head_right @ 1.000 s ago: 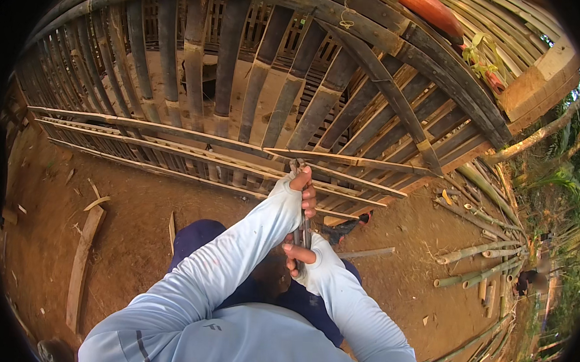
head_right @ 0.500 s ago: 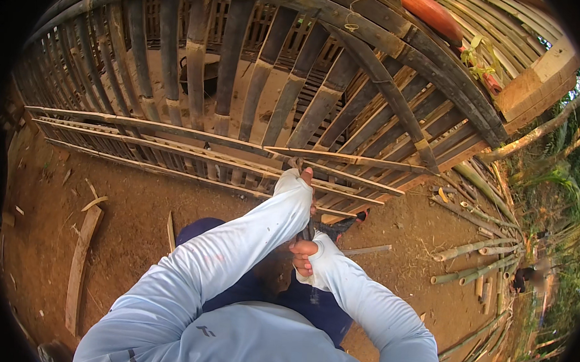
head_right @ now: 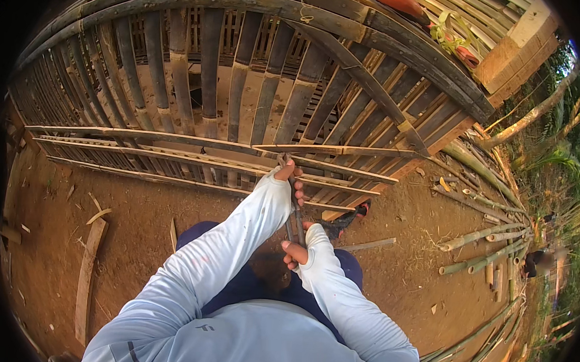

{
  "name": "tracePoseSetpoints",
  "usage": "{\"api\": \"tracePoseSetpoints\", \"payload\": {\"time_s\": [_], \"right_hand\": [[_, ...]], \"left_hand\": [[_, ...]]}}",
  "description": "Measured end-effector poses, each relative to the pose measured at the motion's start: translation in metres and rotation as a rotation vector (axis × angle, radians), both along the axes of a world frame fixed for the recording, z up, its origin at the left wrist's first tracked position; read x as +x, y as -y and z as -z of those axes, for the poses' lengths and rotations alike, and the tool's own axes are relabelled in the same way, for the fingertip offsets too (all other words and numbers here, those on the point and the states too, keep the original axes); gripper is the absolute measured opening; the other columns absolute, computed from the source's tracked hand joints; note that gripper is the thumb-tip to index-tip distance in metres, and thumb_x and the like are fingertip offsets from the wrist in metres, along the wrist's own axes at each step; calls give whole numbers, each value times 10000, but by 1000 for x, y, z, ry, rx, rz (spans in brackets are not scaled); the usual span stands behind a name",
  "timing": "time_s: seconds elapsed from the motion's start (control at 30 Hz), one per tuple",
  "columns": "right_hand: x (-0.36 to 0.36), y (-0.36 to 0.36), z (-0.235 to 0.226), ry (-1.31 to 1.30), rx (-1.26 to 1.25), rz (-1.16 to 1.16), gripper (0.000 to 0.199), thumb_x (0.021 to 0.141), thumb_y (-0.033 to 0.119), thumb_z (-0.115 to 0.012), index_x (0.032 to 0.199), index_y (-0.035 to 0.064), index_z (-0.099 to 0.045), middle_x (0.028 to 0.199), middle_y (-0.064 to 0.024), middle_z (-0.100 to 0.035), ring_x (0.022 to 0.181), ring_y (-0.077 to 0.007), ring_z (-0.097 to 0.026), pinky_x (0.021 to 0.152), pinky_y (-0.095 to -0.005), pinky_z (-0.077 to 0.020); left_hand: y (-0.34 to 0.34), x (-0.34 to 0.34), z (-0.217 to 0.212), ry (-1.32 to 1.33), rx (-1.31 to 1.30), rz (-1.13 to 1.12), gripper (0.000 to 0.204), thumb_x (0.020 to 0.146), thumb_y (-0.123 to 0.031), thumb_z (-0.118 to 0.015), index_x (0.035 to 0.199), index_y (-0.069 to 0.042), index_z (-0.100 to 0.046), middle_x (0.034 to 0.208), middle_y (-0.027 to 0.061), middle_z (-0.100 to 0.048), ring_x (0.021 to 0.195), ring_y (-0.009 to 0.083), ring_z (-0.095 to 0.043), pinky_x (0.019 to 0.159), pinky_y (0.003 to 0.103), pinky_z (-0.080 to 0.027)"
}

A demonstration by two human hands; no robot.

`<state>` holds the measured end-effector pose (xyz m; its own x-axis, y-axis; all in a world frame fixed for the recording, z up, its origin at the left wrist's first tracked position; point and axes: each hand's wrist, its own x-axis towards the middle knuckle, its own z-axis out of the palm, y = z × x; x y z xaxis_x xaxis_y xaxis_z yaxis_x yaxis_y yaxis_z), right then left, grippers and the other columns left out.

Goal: The person weaves thin bamboo strips into a curved bamboo frame using a hammer to secure them. They repeatedly pick up strips, thread them through the frame, and tap them into place.

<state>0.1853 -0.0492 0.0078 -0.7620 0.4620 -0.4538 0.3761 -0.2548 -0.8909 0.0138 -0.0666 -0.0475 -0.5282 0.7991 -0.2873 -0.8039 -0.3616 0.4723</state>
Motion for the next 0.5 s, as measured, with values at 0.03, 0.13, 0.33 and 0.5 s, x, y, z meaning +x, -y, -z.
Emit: {"api": "tracePoseSetpoints", "payload": {"time_s": [0.03,0.13,0.33,0.5], "right_hand": [[-1,1,-2,-1,-68,-12,520,804,119,-723,1188,58,-378,849,-74,-541,567,-137,-538,457,-279,-437],[-2,1,0,-71,-263,15,429,836,147,-703,1119,80,-387,892,-59,-521,622,-160,-588,503,-294,-516],[-3,-3,4,-164,-340,12,354,852,128,-674,1094,88,-418,908,-48,-518,677,-210,-641,535,-359,-578],[-2,-10,2,-162,-240,-40,347,853,99,-641,1106,79,-404,943,-60,-508,712,-244,-653,560,-398,-592]], "left_hand": [[2,-1,2,19,9,6,418,942,-489,-534,1007,-76,-543,683,37,-511,565,198,-517,514,381,-466],[5,-2,9,17,14,32,534,949,-555,-453,1146,-70,-558,744,41,-563,651,221,-601,607,420,-569],[6,-8,23,-33,188,93,622,930,-600,-441,1238,-69,-536,839,83,-629,802,269,-671,679,472,-592],[7,-9,27,-60,265,129,657,920,-616,-439,1280,-70,-510,990,140,-669,894,296,-681,699,493,-592]]}}
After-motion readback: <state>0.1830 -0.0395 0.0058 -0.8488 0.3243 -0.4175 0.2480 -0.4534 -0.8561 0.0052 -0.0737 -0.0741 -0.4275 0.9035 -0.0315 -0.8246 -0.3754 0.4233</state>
